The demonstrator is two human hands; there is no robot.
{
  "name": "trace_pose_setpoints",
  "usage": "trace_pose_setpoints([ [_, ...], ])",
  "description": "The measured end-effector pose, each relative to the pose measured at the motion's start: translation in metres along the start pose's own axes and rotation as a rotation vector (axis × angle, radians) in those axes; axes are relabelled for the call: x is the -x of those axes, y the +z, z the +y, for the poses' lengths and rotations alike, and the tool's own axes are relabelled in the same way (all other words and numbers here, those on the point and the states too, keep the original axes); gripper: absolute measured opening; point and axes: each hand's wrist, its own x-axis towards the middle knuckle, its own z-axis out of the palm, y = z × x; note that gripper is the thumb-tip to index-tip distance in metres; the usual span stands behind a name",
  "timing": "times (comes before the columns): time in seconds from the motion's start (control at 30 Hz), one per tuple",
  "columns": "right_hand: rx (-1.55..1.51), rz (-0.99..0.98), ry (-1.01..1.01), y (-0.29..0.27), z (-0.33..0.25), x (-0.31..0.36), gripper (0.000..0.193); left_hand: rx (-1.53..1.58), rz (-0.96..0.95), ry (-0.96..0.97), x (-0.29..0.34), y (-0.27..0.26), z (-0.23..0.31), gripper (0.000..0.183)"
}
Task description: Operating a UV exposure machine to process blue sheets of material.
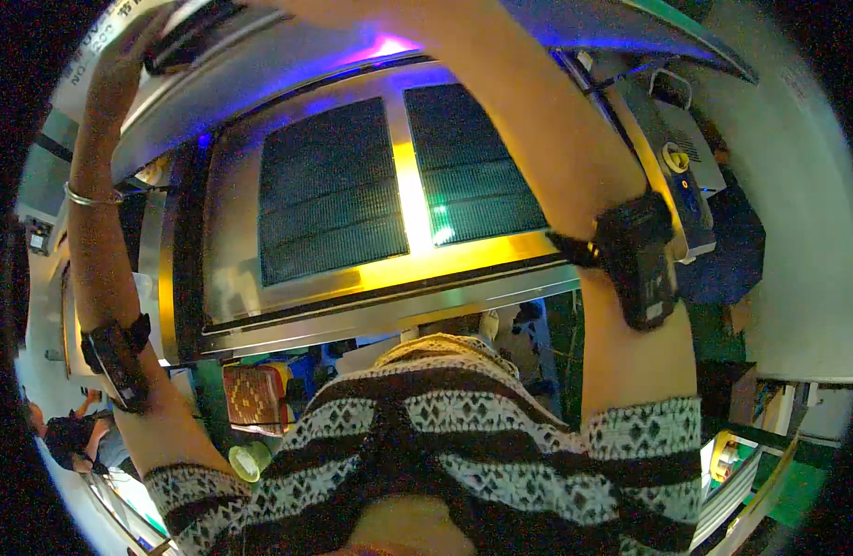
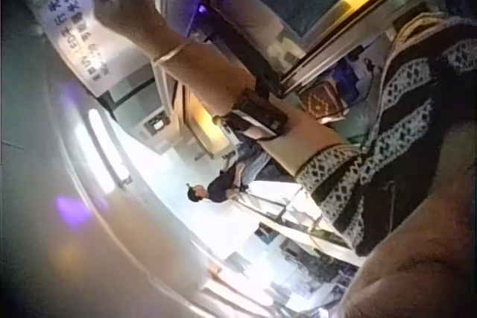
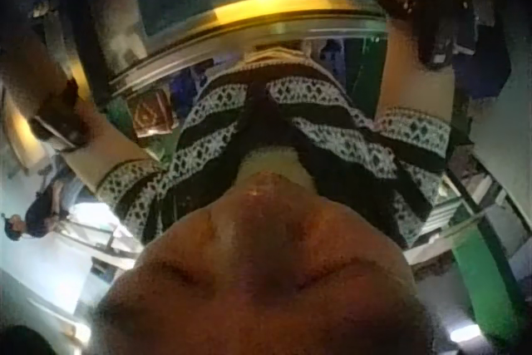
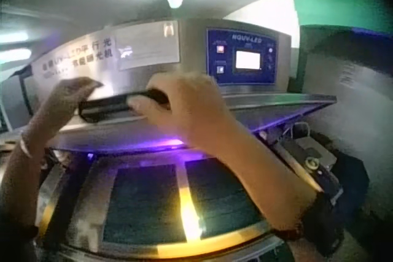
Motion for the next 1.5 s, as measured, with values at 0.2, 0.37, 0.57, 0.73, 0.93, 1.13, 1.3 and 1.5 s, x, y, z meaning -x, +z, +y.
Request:
trace_pose_setpoints([
  [0.2,0.03,-0.155,-0.061,0.042,-0.028,0.105,0.033,0.139,-1.038,-0.208,0.047,0.081,0.0,0.031],
  [0.37,-0.126,-0.826,0.075,0.101,-0.048,0.211,0.029,0.036,-1.113,-0.07,0.14,0.236,-0.009,0.063],
  [0.57,-0.149,-1.075,0.303,0.206,-0.049,0.351,0.017,-0.197,-1.067,-0.279,0.229,0.379,0.002,0.108],
  [0.73,-0.212,-1.028,0.396,0.24,-0.059,0.425,0.02,-0.168,-1.138,-0.596,0.267,0.393,0.038,0.119],
  [0.93,-0.23,-1.234,0.283,0.239,-0.051,0.433,0.018,-0.205,-1.141,-0.642,0.266,0.4,0.067,0.122],
  [1.13,-0.82,-0.893,0.507,0.187,-0.026,0.441,0.019,-0.207,-1.147,-0.635,0.264,0.405,0.069,0.125],
  [1.3,-0.642,-0.437,1.317,0.111,0.047,0.552,0.026,-0.292,-1.097,-0.577,0.259,0.411,0.068,0.128],
  [1.5,0.245,-0.478,1.305,0.115,0.145,0.668,0.052,-0.291,-1.153,-0.655,0.246,0.424,0.07,0.134],
])
